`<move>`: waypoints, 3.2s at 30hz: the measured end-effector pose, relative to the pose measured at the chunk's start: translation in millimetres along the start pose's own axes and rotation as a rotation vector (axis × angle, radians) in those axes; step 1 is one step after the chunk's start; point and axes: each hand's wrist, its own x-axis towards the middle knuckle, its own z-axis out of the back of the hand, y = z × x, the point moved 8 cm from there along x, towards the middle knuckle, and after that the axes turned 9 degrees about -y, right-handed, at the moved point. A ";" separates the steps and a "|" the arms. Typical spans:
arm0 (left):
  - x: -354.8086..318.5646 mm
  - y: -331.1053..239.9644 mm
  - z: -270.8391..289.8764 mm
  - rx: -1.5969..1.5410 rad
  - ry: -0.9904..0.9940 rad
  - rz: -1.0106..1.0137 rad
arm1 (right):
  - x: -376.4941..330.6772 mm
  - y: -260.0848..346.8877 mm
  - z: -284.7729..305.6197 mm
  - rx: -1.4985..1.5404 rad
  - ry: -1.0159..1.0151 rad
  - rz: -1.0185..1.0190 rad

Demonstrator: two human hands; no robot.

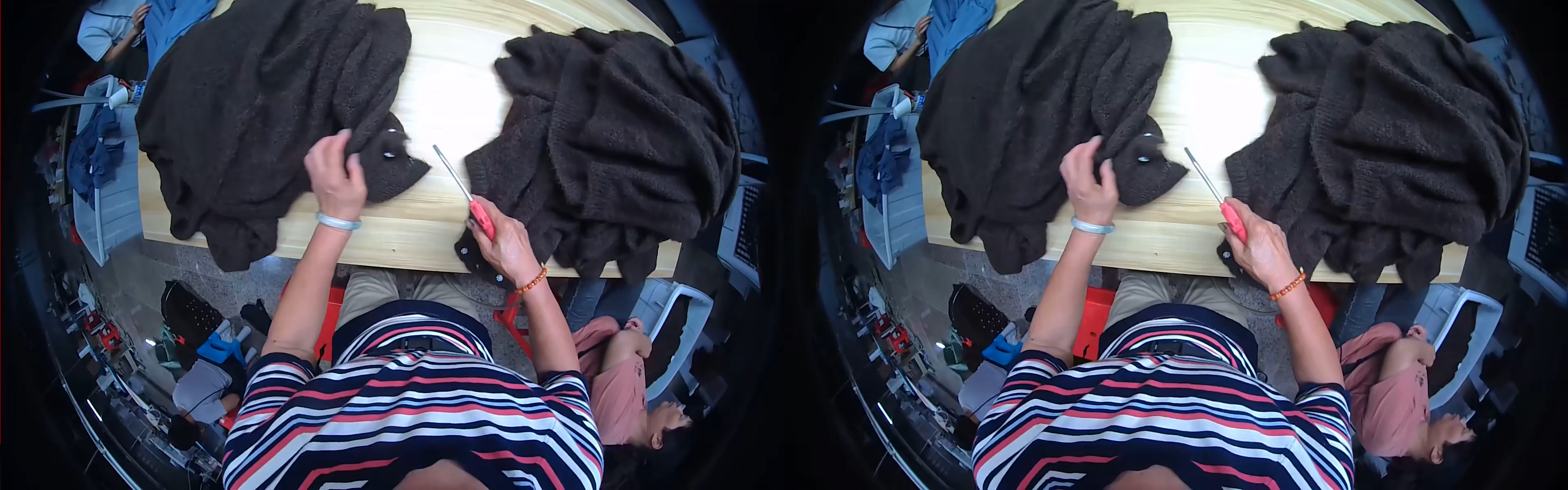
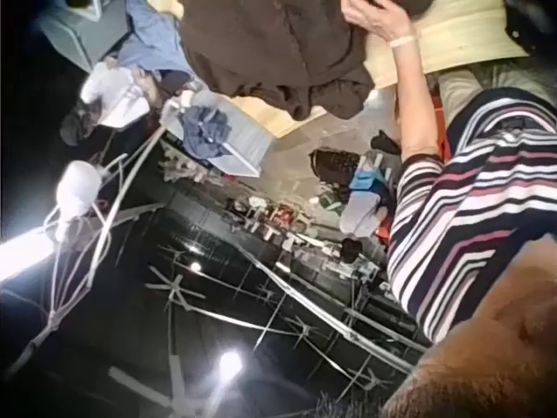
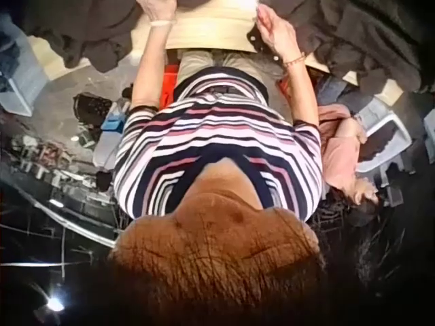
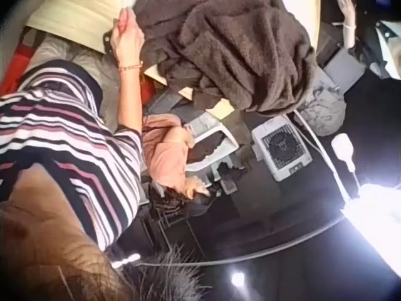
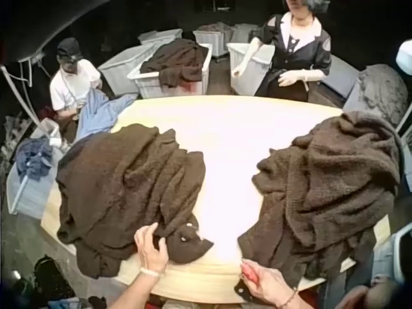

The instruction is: Trim loose threads from brown fleece garments using scissors on a work table.

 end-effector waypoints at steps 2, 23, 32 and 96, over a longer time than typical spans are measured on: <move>-0.9 -40.7 -21.6 -0.127 0.172 -0.094 | -1.7 0.6 -4.3 -0.005 0.002 0.019; -76.2 -29.4 -104.5 0.074 0.590 -0.347 | -11.5 -6.1 -19.1 -0.178 0.121 -0.014; -82.5 -25.9 -108.4 0.041 0.654 -0.307 | 34.2 6.2 -19.5 -0.236 0.204 -0.048; -96.3 -38.3 -118.5 0.017 0.658 -0.353 | -12.9 -13.4 -19.1 -0.222 0.316 -0.075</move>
